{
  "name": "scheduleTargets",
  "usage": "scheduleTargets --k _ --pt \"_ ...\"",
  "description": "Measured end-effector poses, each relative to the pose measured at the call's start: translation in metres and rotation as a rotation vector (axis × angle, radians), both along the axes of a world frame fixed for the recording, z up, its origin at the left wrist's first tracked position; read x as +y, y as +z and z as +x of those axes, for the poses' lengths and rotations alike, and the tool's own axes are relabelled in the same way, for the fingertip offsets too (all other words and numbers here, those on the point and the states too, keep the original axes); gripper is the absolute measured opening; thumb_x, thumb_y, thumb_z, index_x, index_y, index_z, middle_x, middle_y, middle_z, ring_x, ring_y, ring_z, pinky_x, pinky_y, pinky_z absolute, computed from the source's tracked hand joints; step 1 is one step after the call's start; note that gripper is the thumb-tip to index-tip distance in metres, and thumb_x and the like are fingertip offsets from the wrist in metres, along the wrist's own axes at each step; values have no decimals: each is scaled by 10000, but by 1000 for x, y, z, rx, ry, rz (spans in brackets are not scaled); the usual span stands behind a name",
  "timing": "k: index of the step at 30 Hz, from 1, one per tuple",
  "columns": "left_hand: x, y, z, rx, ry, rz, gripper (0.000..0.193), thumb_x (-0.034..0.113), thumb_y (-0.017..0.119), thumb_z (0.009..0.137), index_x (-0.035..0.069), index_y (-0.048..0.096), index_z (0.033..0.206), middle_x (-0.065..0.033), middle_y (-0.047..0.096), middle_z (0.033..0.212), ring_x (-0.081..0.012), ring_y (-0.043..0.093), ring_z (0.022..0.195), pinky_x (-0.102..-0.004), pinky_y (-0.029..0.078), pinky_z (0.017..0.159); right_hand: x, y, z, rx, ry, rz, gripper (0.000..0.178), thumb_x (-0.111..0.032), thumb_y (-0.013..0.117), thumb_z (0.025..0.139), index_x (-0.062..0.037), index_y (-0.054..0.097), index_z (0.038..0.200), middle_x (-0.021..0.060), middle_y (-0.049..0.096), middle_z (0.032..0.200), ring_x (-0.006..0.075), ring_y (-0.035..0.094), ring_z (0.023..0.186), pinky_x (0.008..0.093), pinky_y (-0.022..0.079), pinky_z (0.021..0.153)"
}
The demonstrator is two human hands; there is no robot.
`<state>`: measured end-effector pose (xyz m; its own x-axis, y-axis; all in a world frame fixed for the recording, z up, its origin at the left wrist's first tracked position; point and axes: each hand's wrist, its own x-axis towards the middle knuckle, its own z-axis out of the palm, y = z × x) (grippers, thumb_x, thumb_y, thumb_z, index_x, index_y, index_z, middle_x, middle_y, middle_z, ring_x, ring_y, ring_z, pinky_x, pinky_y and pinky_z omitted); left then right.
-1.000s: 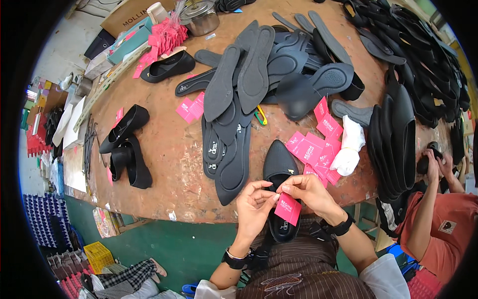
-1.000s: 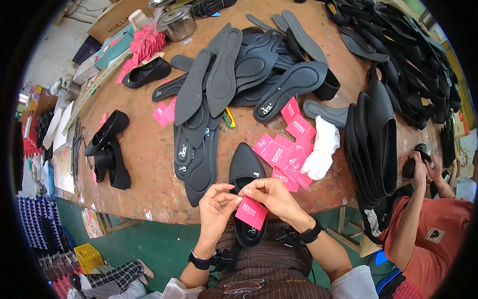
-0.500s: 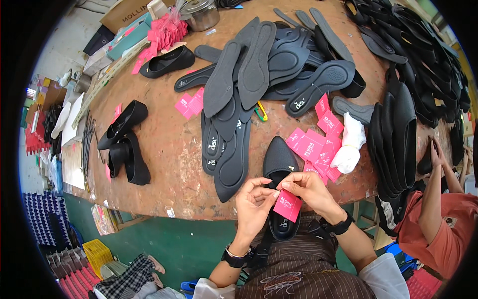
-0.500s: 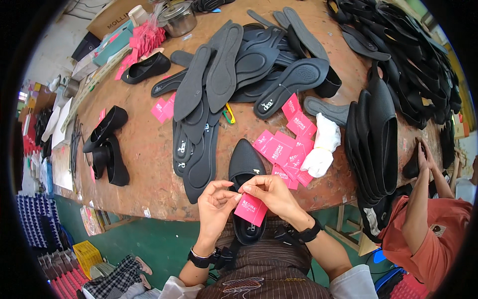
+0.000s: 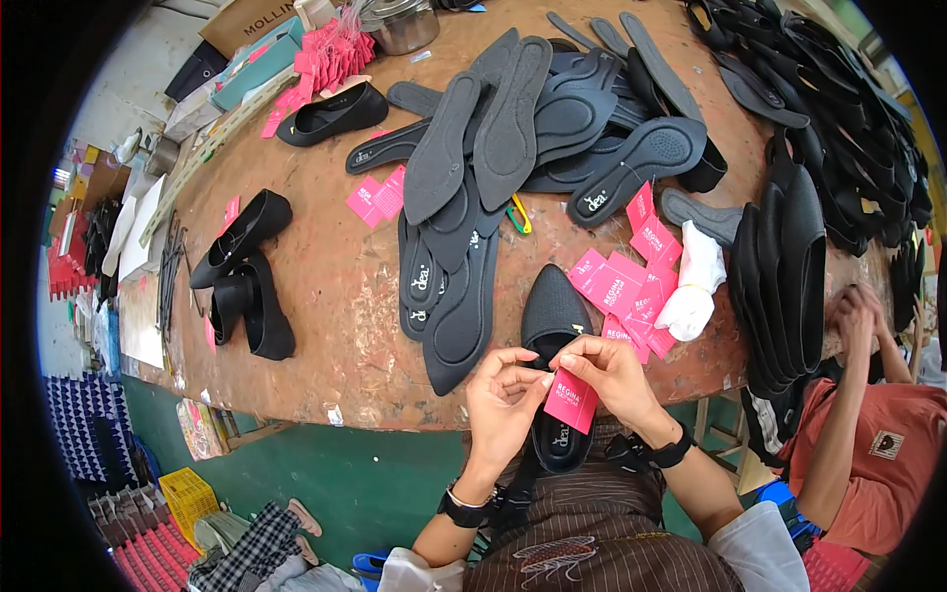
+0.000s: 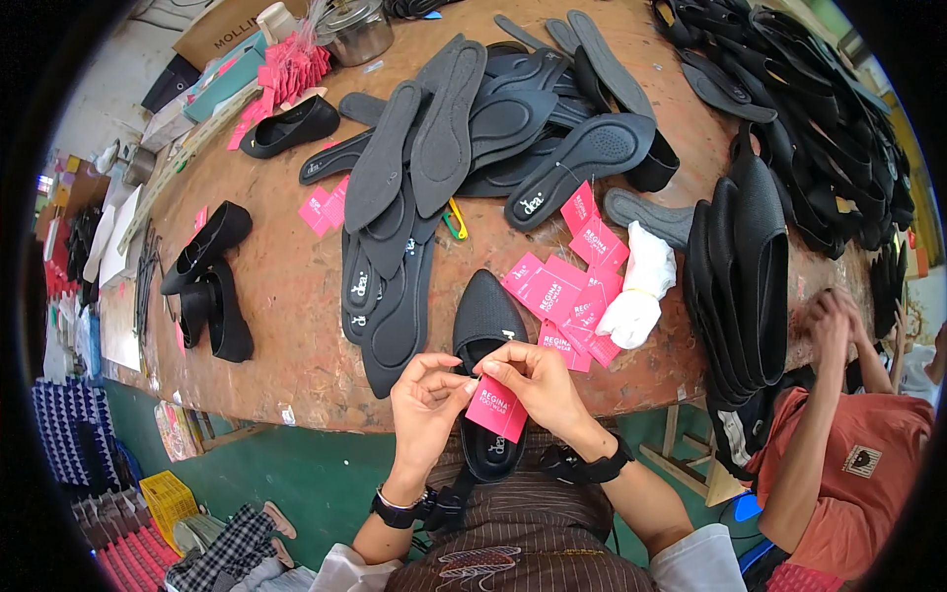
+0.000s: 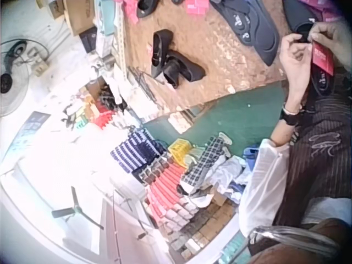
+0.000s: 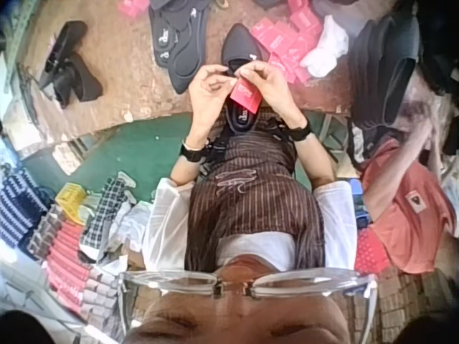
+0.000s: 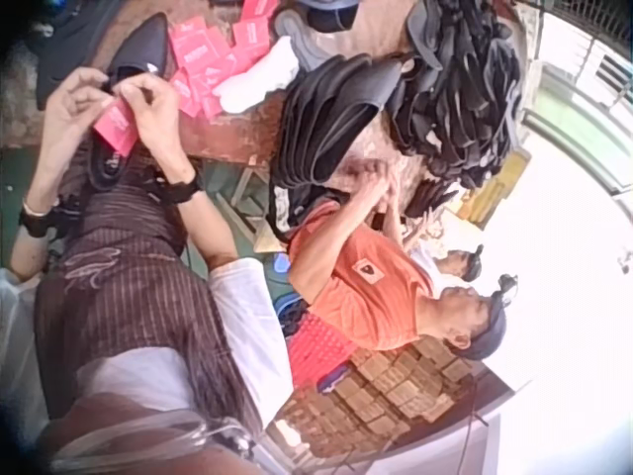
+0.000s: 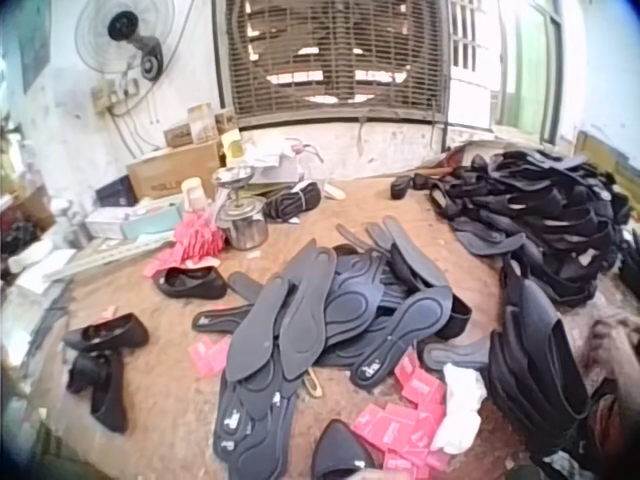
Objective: The person assembles black flat shoes by inserting insoles into the shoe uppers and attaching pink tags. They also wipe the insoles with a white cloth before insertion. The process involves handling multiple shoes and insoles on a cluttered work table.
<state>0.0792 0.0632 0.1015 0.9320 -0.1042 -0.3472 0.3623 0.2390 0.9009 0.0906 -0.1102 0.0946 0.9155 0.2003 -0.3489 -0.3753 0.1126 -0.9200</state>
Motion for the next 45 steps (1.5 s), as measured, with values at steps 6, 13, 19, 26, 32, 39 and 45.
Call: scheduleTargets --k 6,13,19,26,32,39,45 --pt "-2 0 1 -4 0 -33 310 -113 659 885 -29 537 1157 -136 726 892 -147 710 819 -249 579 736 -2 3 3 83 27 61 204 -144 621 1002 42 705 1008 38 715 920 66 624 839 236 510 774" --pt "-5 1 2 17 26 -71 290 -117 653 885 -26 538 1135 -144 726 889 -155 715 812 -256 590 728 -1 3 3 103 6 102 186 -155 628 999 15 703 1004 24 707 915 57 622 826 225 507 761" --pt "-5 4 3 5 24 -37 290 -118 656 882 -23 534 1128 -147 726 886 -154 714 804 -254 589 728 -3 5 3 158 3 152 176 -164 626 1001 -3 698 1006 9 699 904 48 619 815 215 504 746" --pt "-6 5 3 16 27 -74 287 -123 648 883 -23 525 1123 -153 723 878 -176 719 797 -283 608 742 -7 2 5 216 21 223 209 -158 614 1007 27 709 1026 31 714 911 56 625 812 222 508 741" --pt "-6 4 4 17 21 -89 276 -97 657 893 -31 525 1126 -163 726 887 -188 726 785 -296 617 732 -11 -2 9 263 70 195 216 -187 619 1005 5 718 1010 11 709 902 38 592 804 199 473 735" --pt "-8 4 4 20 40 -85 268 -122 644 882 -25 527 1103 -164 721 875 -197 723 778 -309 623 718 -7 -7 6 216 36 284 210 -187 621 1005 -2 721 1004 6 703 906 39 594 814 200 476 743" --pt "-7 2 4 2 69 -40 280 -124 651 873 -19 537 1106 -171 730 896 -182 720 806 -286 602 739 -12 0 7 202 75 245 235 -208 618 1008 -6 724 1065 22 713 942 48 613 853 195 485 785"
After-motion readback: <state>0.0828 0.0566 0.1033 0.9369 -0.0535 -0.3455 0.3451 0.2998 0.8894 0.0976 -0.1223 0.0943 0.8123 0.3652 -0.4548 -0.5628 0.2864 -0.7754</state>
